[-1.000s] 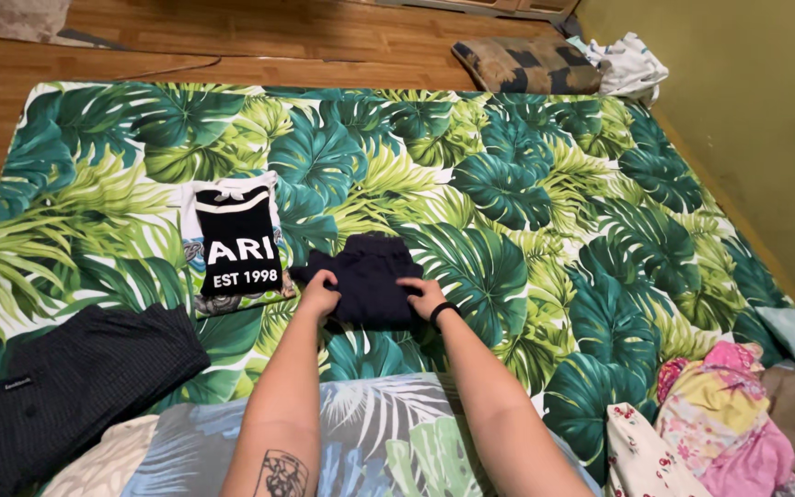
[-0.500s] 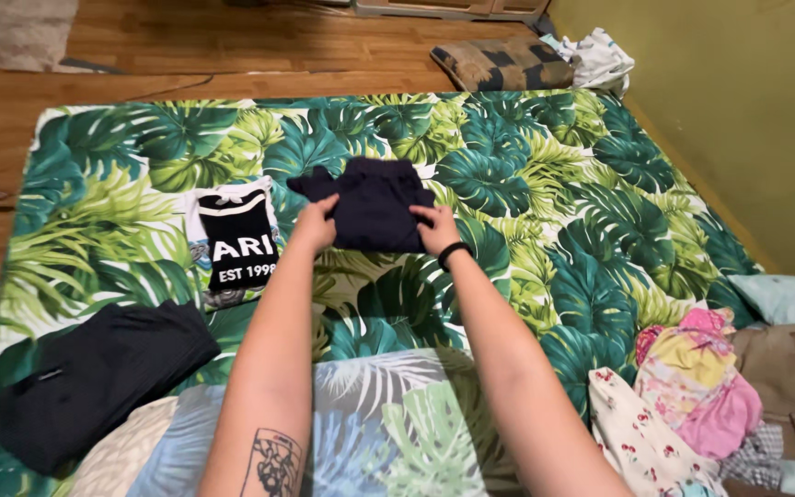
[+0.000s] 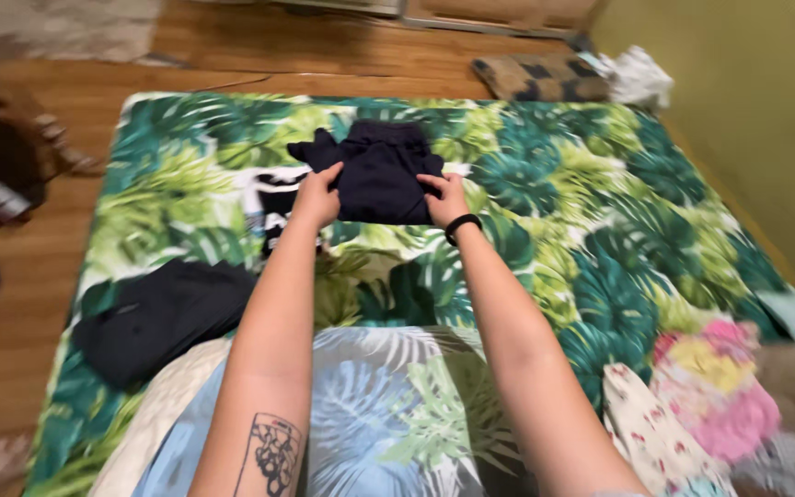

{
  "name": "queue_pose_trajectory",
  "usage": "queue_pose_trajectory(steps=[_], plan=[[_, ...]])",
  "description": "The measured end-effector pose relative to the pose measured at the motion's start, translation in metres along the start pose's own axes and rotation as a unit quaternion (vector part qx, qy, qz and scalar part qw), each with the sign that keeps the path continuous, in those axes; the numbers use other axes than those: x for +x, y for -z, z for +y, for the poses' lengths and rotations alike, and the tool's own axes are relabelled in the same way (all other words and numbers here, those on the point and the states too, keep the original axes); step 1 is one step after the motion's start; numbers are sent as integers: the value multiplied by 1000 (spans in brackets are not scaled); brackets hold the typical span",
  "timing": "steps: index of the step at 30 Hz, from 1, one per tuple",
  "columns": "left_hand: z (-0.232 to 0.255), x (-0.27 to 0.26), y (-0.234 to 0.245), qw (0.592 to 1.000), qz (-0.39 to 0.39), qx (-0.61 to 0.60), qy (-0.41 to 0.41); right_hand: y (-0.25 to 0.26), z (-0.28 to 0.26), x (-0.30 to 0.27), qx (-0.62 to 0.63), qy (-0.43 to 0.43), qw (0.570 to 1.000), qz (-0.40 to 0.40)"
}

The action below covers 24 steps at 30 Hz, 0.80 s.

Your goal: The person folds multiple items of clothing, including a white t-shirt, a black shirt, a brown shirt, and checkered pants, by hand on a bed.

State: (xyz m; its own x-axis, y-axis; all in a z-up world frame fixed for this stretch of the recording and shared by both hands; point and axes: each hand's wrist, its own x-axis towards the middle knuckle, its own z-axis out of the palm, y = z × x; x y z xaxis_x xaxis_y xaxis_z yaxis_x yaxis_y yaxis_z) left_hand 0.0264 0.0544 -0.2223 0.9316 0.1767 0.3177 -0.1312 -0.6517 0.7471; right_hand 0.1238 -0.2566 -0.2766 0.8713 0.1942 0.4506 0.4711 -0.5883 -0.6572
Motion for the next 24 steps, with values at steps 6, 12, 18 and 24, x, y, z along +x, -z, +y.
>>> queue_pose_trajectory(steps=[6,12,18,24], plan=[[-50,-47,77,994,58,-5,94,-87,-65,14,32,51,996,-67],[-116,-111,162,978,122,57,160,-209,-139,-3,98,88,983,-125],[-211,-196,218,958,181,100,199,-322,-210,-58,139,128,963,-193],[-298,-284,220,947,191,98,240,-388,-240,-133,151,103,944,-276]])
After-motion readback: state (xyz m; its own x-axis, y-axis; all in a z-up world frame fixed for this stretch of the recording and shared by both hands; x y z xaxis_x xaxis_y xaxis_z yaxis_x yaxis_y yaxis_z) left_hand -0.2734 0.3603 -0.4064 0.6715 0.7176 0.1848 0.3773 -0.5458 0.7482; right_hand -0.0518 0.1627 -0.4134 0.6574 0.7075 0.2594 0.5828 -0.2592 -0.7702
